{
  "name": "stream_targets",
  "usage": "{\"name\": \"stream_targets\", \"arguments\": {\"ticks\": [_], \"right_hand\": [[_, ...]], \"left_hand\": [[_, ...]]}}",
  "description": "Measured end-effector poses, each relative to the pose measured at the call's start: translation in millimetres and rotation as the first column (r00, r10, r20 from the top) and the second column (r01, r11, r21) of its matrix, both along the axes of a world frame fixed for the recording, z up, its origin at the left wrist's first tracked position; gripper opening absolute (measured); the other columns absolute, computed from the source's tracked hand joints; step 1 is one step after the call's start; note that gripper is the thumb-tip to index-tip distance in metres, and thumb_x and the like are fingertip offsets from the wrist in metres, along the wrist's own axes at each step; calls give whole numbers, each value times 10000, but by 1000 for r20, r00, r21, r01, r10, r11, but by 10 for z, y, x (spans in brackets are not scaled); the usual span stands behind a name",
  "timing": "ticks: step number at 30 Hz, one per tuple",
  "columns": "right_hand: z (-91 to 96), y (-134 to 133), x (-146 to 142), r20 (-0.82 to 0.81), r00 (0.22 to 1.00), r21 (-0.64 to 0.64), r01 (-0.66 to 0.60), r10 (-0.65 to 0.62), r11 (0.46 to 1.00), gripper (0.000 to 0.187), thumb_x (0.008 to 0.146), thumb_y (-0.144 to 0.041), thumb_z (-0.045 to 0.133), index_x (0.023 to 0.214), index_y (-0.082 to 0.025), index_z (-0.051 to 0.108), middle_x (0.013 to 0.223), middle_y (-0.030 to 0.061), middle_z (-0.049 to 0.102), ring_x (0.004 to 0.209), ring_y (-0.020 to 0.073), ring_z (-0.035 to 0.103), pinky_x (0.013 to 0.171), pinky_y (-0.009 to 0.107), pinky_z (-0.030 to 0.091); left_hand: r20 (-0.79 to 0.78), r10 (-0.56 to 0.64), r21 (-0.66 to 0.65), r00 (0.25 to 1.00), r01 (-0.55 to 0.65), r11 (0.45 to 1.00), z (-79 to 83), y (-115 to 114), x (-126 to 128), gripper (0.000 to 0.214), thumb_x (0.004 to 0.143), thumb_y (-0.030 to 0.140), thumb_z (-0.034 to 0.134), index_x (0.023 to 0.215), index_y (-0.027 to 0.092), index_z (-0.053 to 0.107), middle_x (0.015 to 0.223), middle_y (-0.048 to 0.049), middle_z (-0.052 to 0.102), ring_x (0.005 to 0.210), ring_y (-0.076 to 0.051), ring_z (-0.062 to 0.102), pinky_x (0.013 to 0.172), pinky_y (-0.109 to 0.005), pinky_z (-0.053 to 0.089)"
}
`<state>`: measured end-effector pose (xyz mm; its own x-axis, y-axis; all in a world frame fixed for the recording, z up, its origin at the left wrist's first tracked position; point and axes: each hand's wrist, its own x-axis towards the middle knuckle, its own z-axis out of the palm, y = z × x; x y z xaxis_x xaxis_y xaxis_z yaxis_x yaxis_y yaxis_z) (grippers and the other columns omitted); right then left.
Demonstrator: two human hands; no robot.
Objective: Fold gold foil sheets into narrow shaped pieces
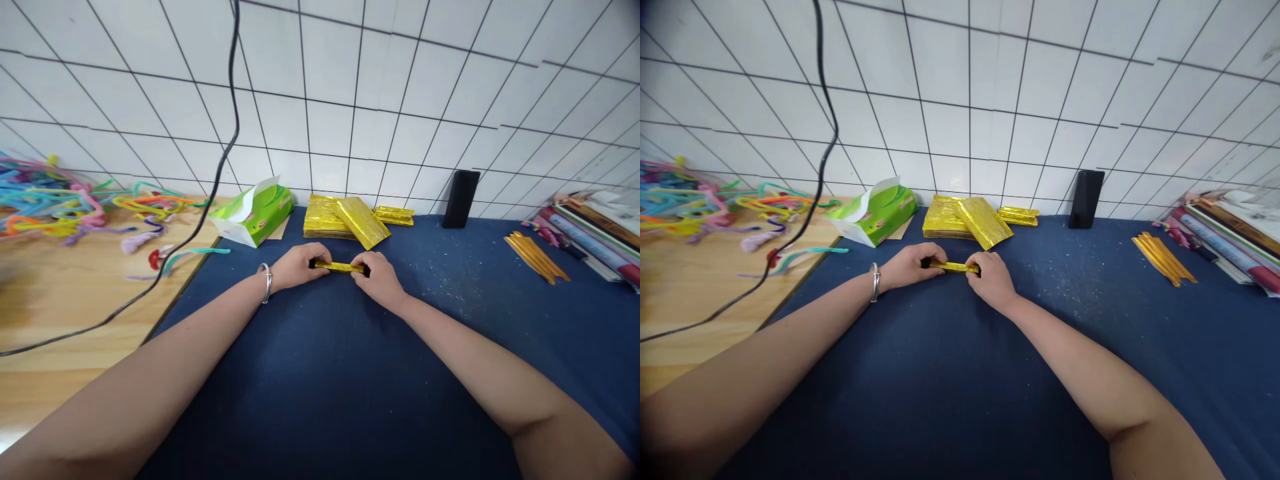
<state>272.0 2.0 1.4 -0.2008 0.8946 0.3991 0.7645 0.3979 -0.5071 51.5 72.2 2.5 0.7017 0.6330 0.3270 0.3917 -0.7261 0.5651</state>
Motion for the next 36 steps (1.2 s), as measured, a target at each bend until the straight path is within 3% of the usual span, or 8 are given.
{"name": "stream_targets", "arguments": {"ticks": [20, 26, 32, 36], "right_hand": [[-12, 13, 16, 23, 1000, 12, -6, 5, 1000, 170, 740, -161, 576, 896, -229, 583, 882, 7, 624, 852, 177, 516, 787, 318, 393], [-8, 5, 4, 32, 999, 54, 27, -29, 998, 265, 732, -227, 615, 997, -227, 594, 933, 25, 635, 904, 196, 528, 838, 349, 378], [-11, 25, 12, 53, 998, 51, 36, -38, 998, 149, 818, -216, 509, 897, -222, 636, 896, 27, 653, 880, 175, 554, 853, 347, 365], [-33, 21, 16, 61, 997, 45, 44, -47, 998, 140, 798, -220, 535, 892, -220, 639, 910, 29, 651, 894, 178, 552, 856, 351, 366]], "left_hand": [[-14, 13, -47, 1000, -14, 999, -9, 2, 8, 189, 746, 249, 595, 928, 204, 578, 869, 6, 607, 768, -121, 549, 715, -249, 440], [-13, 39, -3, 999, -39, 999, 30, -5, 5, 240, 758, 338, 601, 960, 210, 580, 927, -12, 613, 854, -152, 552, 809, -289, 437], [11, 24, -28, 1000, -24, 999, 48, 12, -8, 226, 856, 365, 457, 908, 201, 604, 865, -14, 615, 819, -141, 546, 784, -268, 435], [35, 40, -96, 999, -36, 995, -2, 38, -24, 234, 846, 382, 468, 869, 192, 603, 820, -3, 609, 765, -128, 544, 726, -243, 440]]}}
